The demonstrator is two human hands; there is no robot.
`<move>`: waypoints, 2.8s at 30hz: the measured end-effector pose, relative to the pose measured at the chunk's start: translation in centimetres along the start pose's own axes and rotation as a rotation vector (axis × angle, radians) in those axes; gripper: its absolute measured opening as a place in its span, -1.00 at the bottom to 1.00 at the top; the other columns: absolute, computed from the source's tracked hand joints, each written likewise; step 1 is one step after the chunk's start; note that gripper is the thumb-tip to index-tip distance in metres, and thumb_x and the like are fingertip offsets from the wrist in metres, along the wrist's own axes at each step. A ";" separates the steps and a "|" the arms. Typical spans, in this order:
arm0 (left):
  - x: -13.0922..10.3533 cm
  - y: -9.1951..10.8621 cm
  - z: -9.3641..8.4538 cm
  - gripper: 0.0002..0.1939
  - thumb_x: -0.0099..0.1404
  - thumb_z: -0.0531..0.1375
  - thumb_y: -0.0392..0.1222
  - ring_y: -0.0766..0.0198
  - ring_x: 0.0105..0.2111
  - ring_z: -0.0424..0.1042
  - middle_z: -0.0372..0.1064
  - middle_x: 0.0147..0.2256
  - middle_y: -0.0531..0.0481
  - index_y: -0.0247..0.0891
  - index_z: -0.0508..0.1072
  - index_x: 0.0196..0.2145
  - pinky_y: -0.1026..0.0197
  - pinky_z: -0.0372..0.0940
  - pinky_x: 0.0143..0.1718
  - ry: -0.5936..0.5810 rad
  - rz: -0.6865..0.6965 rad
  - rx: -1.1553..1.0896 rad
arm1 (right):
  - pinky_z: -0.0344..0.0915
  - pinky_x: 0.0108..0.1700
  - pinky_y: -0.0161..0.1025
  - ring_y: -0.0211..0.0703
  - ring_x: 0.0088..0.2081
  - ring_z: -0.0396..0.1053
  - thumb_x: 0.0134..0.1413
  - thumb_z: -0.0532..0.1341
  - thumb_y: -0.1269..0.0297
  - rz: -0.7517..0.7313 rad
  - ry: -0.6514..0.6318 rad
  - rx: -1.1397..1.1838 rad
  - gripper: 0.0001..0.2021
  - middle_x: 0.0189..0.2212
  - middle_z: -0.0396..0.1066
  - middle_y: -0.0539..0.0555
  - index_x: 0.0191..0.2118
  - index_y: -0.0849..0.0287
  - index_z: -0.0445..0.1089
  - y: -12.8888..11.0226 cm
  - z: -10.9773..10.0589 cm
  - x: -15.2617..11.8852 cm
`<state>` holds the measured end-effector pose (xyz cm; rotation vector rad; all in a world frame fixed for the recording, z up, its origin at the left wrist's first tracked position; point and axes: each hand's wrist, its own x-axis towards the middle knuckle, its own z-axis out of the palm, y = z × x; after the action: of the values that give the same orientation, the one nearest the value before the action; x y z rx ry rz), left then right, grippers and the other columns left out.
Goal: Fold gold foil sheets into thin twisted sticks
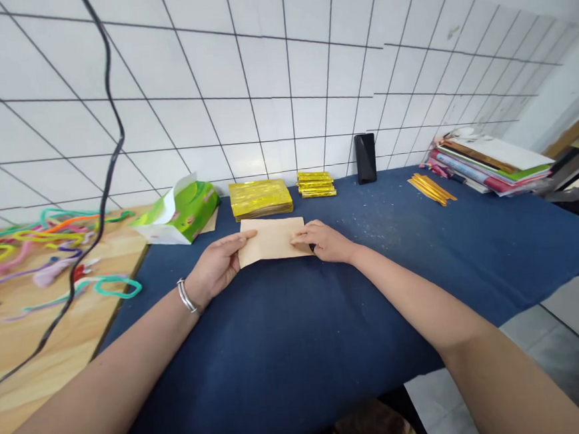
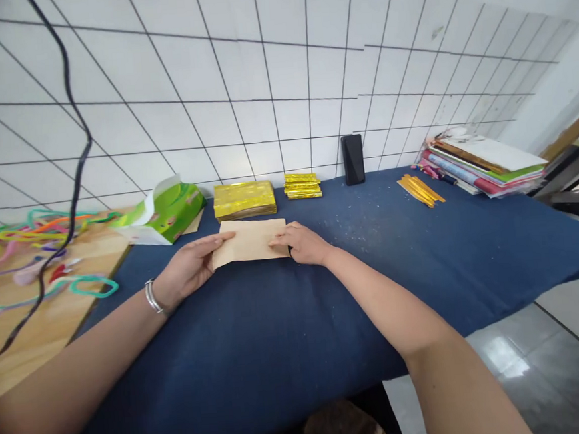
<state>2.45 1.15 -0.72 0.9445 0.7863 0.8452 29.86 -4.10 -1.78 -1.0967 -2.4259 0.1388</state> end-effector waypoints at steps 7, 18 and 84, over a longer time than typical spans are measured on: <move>0.0 0.2 -0.2 -0.58 0.07 0.11 -0.45 0.17 -0.22 0.48 0.44 -0.16 -0.27 -0.49 0.42 -0.07 0.18 0.44 -0.19 0.021 0.021 -0.063 | 0.03 0.13 -0.02 -0.04 0.13 0.08 -0.24 0.16 0.56 0.095 0.114 0.083 -0.26 0.12 0.19 0.08 0.17 0.00 0.16 -0.3 -0.5 -0.3; -1.0 1.1 -0.6 -0.36 -0.08 0.19 -0.46 0.17 -0.09 0.41 0.40 -0.05 -0.12 -0.24 0.37 0.02 0.17 0.31 -0.07 -0.297 0.017 0.305 | 0.14 -0.01 -0.14 -0.14 -0.09 0.35 0.05 0.21 0.21 0.120 0.078 0.205 -0.83 -0.18 0.48 0.03 -0.23 0.00 0.49 0.4 -0.6 0.1; -2.4 0.0 2.8 -0.58 0.24 0.10 -0.18 0.34 -0.27 0.33 0.30 -0.21 -0.01 -0.19 0.16 0.05 0.26 0.28 -0.23 0.125 0.532 0.299 | -0.02 -0.45 -0.35 -0.34 -0.50 0.01 0.05 0.13 0.10 0.546 0.488 0.380 -0.69 -0.58 0.06 -0.09 -0.57 0.18 0.16 -3.9 -1.3 1.2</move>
<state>3.79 -1.89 0.83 1.4116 0.7928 1.2788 27.05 -5.99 0.90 -1.3854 -1.5544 0.4320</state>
